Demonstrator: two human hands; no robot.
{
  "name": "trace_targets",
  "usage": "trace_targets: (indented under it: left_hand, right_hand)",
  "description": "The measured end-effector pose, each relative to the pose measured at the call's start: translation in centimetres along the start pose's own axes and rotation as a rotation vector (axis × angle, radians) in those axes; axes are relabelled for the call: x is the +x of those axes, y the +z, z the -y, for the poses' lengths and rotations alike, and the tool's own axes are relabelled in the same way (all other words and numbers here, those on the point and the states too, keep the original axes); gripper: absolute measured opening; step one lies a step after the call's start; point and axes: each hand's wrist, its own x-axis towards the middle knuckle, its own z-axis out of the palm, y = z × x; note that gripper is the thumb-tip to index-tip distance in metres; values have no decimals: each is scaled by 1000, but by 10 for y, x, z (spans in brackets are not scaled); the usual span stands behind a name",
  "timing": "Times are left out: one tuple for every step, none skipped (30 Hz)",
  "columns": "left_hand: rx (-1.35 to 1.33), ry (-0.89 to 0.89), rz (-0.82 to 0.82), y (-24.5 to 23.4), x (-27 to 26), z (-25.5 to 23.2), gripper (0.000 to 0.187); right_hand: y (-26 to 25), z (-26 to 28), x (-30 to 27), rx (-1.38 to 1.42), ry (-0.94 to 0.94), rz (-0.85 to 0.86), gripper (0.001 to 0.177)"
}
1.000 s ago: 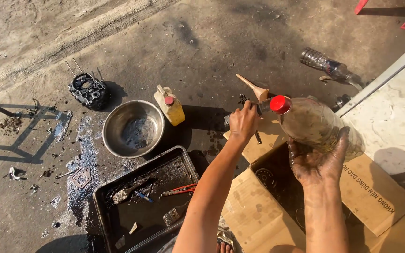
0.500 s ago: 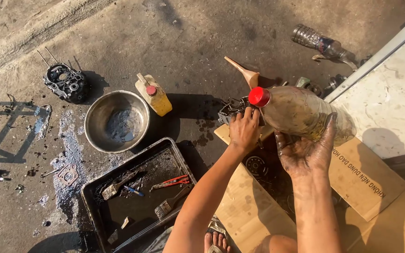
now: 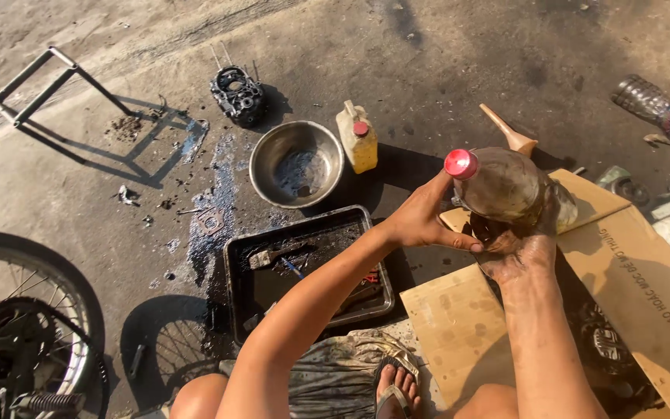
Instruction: Cleaning motorcycle engine components using a brush and solvent
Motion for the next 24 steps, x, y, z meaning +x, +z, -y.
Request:
trace_targets:
  left_hand:
    - [24,-9,-29,-14,-9,-10,130]
    - [26,11,-106,-26,-15,-21,129]
    - [28,34,-184,-37,-22,-32,127]
    - [43,32,-205,-55,-32,-34,127]
    - [80,140,-267,-73,-42,-35,121]
    - [114,249,-318,-89,-53,-36,116]
    - [125,248,-331,-111,-65,-46,116]
    - [235,229,-323,-132,-78,-57,114]
    - [344,207,-315,-153,-91,-67,112]
    - [353,201,-319,-171,-109,-74,112]
    - [432,148,-302,-189,-127,-80,111]
    - [508,98,-285,-207,-146,-87,111]
    - [515,93,-290,-218,-168,-91,111]
    - [586,-48,-242,-226,-190,-94,111]
    - [653,-191,-192,-234,-211,-98,110]
    - [660,-194,-199,-240,-235,-90,110]
    - [782,-397,-120,-246,-259,-81,111]
    - [897,-601,-40,-250,-280,-72,112]
    - [903,-603,-50,-252,-298,-65,112]
    - [964,-751,2,-252,-318,-57,108]
    - [1020,-900,57,-253,-338,-47,105]
    - [1017,-910,51,-255,-351,-37,105]
    - [1046,-977,90,-256,-365,-25,102]
    - [1062,-1052,136,-253,-382,-12,99]
  right_hand:
    - [13,-18,-3,-15,27,23,81]
    - [25,-32,-8,-120,57,59,75]
    - [38,-47,-12,-226,85,96,69]
    - [48,-61,-17,-239,99,114,69]
    - [57,-75,-22,-343,117,146,64]
    - [65,-88,-28,-441,129,174,58]
    - [71,-101,-33,-449,136,186,58]
    - [77,-115,-39,-543,148,212,53]
    - [82,-128,-44,-636,158,239,48]
    - [74,-148,-22,-638,168,246,48]
    - [67,-167,0,-839,54,332,37]
    - [60,-188,21,-1038,-68,419,26]
    - [65,-205,31,-1039,-62,428,26]
    - [69,-222,40,-1011,3,416,21]
    - [73,-238,50,-983,69,403,17]
    - [68,-260,55,-985,72,413,17]
    - [63,-281,60,-884,170,393,22]
    - [58,-300,68,-784,265,373,28]
    - [48,-323,73,-787,267,383,28]
    - [35,-346,77,-719,349,355,22]
    - [23,-370,83,-650,431,325,17]
    - [16,-388,88,-657,440,327,17]
    - [8,-407,94,-633,490,298,13]
    - [-7,-425,96,-613,547,258,10]
